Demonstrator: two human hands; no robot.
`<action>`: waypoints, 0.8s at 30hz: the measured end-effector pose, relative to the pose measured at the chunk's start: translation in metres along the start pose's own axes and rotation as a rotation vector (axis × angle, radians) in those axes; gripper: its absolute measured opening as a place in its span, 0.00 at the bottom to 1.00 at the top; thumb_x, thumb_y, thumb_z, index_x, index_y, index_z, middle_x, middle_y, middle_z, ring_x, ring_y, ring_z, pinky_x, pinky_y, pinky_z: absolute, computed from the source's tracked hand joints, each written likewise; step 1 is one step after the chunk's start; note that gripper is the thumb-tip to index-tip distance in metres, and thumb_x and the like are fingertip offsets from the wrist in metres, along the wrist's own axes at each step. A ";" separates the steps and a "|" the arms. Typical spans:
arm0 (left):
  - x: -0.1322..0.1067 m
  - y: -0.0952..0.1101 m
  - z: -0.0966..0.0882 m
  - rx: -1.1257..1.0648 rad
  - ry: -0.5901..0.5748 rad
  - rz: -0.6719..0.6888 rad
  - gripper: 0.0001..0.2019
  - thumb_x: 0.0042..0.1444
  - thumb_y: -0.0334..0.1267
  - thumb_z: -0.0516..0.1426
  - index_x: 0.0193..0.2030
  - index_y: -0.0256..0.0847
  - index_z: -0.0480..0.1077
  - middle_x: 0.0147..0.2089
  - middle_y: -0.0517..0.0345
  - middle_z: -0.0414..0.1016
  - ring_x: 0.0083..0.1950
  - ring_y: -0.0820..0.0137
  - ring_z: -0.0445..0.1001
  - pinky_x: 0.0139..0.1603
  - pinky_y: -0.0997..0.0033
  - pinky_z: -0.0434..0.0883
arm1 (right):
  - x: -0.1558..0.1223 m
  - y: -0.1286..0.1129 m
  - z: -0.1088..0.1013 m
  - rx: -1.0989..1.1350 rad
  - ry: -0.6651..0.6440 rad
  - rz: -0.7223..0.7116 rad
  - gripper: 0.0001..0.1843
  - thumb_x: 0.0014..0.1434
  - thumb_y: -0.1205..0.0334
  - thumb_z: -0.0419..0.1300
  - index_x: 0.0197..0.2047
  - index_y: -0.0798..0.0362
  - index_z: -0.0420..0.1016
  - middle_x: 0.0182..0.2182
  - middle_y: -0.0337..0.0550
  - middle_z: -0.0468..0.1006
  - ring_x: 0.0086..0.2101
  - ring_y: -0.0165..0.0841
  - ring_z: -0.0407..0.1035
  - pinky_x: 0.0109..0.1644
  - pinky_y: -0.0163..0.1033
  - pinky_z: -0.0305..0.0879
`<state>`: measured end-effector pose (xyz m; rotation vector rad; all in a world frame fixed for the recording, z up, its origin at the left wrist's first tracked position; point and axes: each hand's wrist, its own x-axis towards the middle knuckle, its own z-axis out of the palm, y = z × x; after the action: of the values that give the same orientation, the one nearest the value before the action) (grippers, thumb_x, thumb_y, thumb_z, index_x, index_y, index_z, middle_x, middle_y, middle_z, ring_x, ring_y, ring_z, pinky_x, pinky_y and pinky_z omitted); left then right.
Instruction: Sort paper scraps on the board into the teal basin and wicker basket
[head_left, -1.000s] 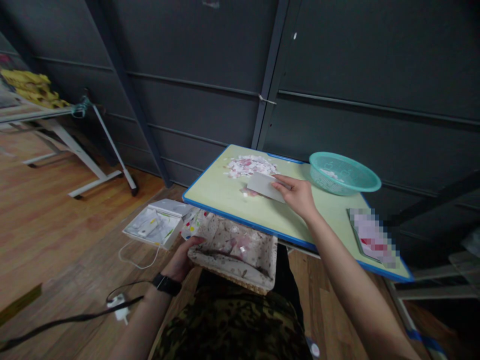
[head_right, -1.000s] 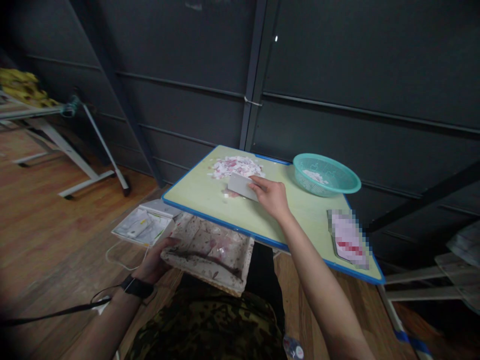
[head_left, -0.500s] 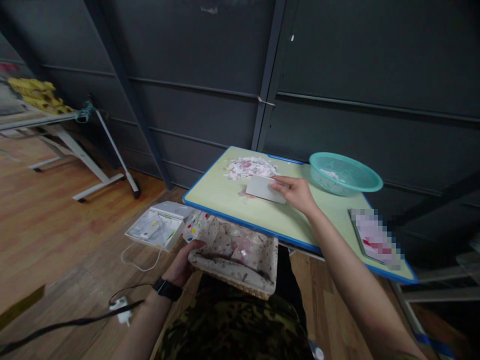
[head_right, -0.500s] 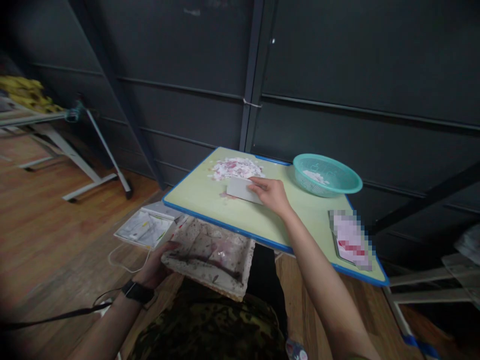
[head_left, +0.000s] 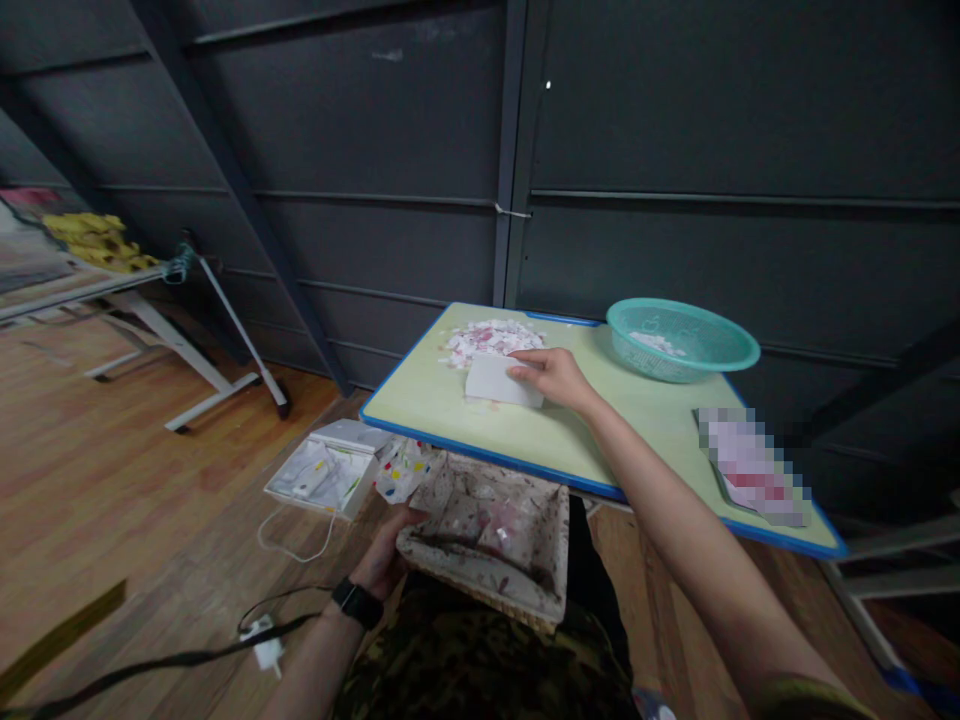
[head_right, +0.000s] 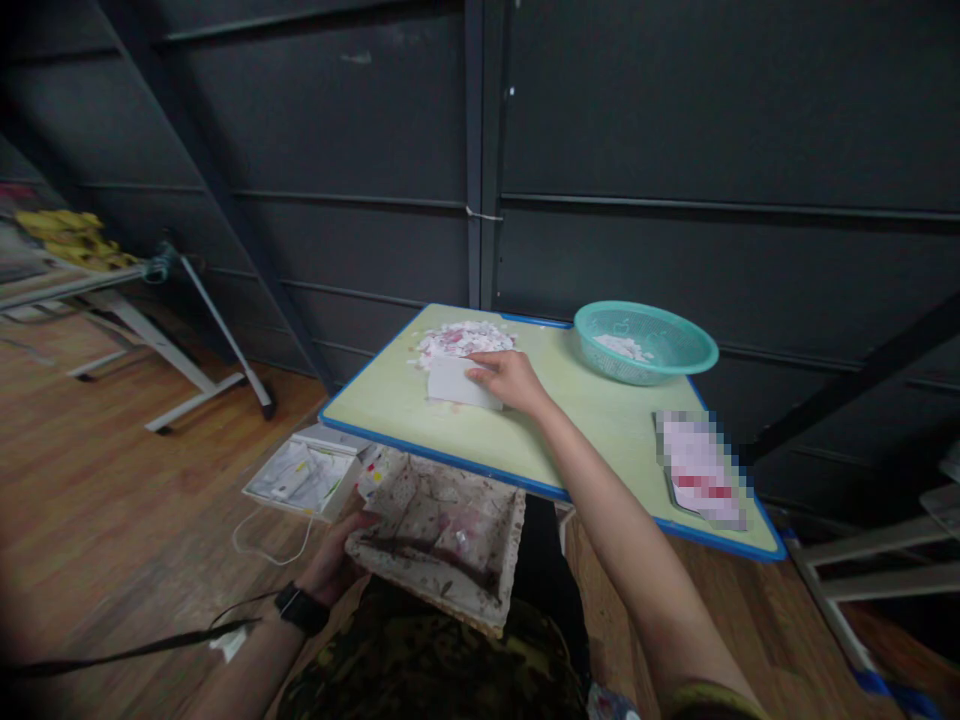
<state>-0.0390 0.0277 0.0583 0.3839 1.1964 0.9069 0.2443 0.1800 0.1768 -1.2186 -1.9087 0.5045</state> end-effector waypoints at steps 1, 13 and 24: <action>0.001 -0.003 -0.001 0.007 -0.007 -0.020 0.02 0.45 0.33 0.60 0.27 0.37 0.72 0.22 0.55 0.76 0.21 0.68 0.72 0.23 0.70 0.70 | 0.000 0.000 -0.001 0.016 -0.036 -0.003 0.15 0.52 0.58 0.61 0.43 0.52 0.79 0.44 0.44 0.78 0.44 0.39 0.72 0.51 0.45 0.66; -0.002 0.007 -0.008 -0.028 0.064 0.011 0.02 0.46 0.30 0.56 0.26 0.37 0.70 0.20 0.58 0.75 0.19 0.71 0.72 0.22 0.73 0.69 | -0.013 0.016 -0.016 0.126 0.094 0.086 0.19 0.49 0.56 0.63 0.42 0.57 0.79 0.42 0.48 0.79 0.40 0.40 0.73 0.45 0.43 0.67; -0.020 0.041 -0.021 -0.031 0.141 0.083 0.02 0.44 0.32 0.58 0.24 0.37 0.70 0.18 0.60 0.74 0.17 0.73 0.70 0.19 0.75 0.68 | -0.017 -0.011 0.022 0.300 -0.087 0.069 0.20 0.49 0.53 0.62 0.42 0.57 0.79 0.37 0.45 0.80 0.32 0.34 0.72 0.33 0.36 0.65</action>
<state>-0.0764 0.0332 0.0913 0.3517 1.3010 1.0367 0.2244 0.1617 0.1642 -1.0816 -1.7882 0.8594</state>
